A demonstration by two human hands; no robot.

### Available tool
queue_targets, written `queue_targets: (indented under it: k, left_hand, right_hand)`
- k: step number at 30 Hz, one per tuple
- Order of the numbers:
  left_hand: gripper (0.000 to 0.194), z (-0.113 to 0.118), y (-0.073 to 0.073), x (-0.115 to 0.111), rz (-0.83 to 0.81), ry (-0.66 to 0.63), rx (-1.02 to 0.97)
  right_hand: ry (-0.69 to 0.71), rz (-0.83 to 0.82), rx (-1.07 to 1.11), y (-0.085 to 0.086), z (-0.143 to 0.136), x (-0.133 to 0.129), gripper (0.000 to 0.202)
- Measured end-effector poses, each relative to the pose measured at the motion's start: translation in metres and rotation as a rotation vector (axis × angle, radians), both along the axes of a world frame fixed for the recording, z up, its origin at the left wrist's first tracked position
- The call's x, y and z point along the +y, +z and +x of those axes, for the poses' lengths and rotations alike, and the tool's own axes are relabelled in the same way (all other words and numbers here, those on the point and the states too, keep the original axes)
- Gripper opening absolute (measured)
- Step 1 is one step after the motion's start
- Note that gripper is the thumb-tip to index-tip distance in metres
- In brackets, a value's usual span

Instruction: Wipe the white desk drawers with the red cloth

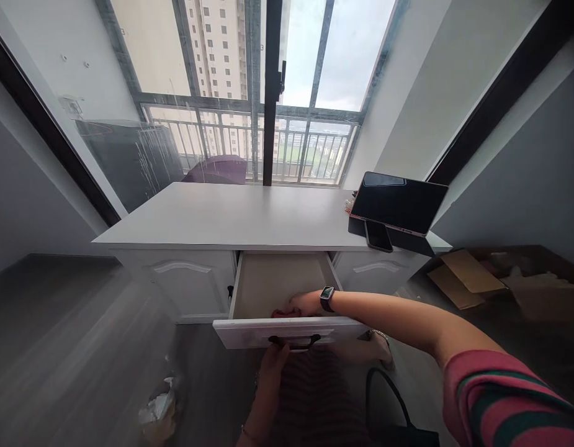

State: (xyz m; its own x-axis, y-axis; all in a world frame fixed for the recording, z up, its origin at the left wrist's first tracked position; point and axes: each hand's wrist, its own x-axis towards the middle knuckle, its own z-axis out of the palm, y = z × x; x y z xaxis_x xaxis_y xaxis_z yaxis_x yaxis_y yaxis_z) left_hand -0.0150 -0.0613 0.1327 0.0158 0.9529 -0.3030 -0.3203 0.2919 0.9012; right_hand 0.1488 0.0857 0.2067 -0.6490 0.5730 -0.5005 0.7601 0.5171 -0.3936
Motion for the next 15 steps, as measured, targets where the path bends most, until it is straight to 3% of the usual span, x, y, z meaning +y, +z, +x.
queue_targets:
  k: [3,8,11,15]
  left_hand:
    - [0.038,0.001,-0.012,0.005,0.031,0.018,0.070]
    - [0.030,0.000,-0.031,0.011,-0.078,0.020,0.101]
    - [0.036,-0.005,-0.029,0.007,-0.088,-0.017,0.085]
    - [0.042,-0.007,-0.017,0.002,-0.088,-0.023,0.044]
  right_hand:
    - [0.111,0.036,-0.021,-0.004,-0.017,0.006,0.042]
    - [0.219,0.295,-0.119,-0.008,-0.023,0.031,0.049]
    - [0.163,0.410,-0.115,-0.012,-0.017,0.057,0.049]
    - [-0.010,0.469,-0.051,-0.019,-0.016,0.091,0.046]
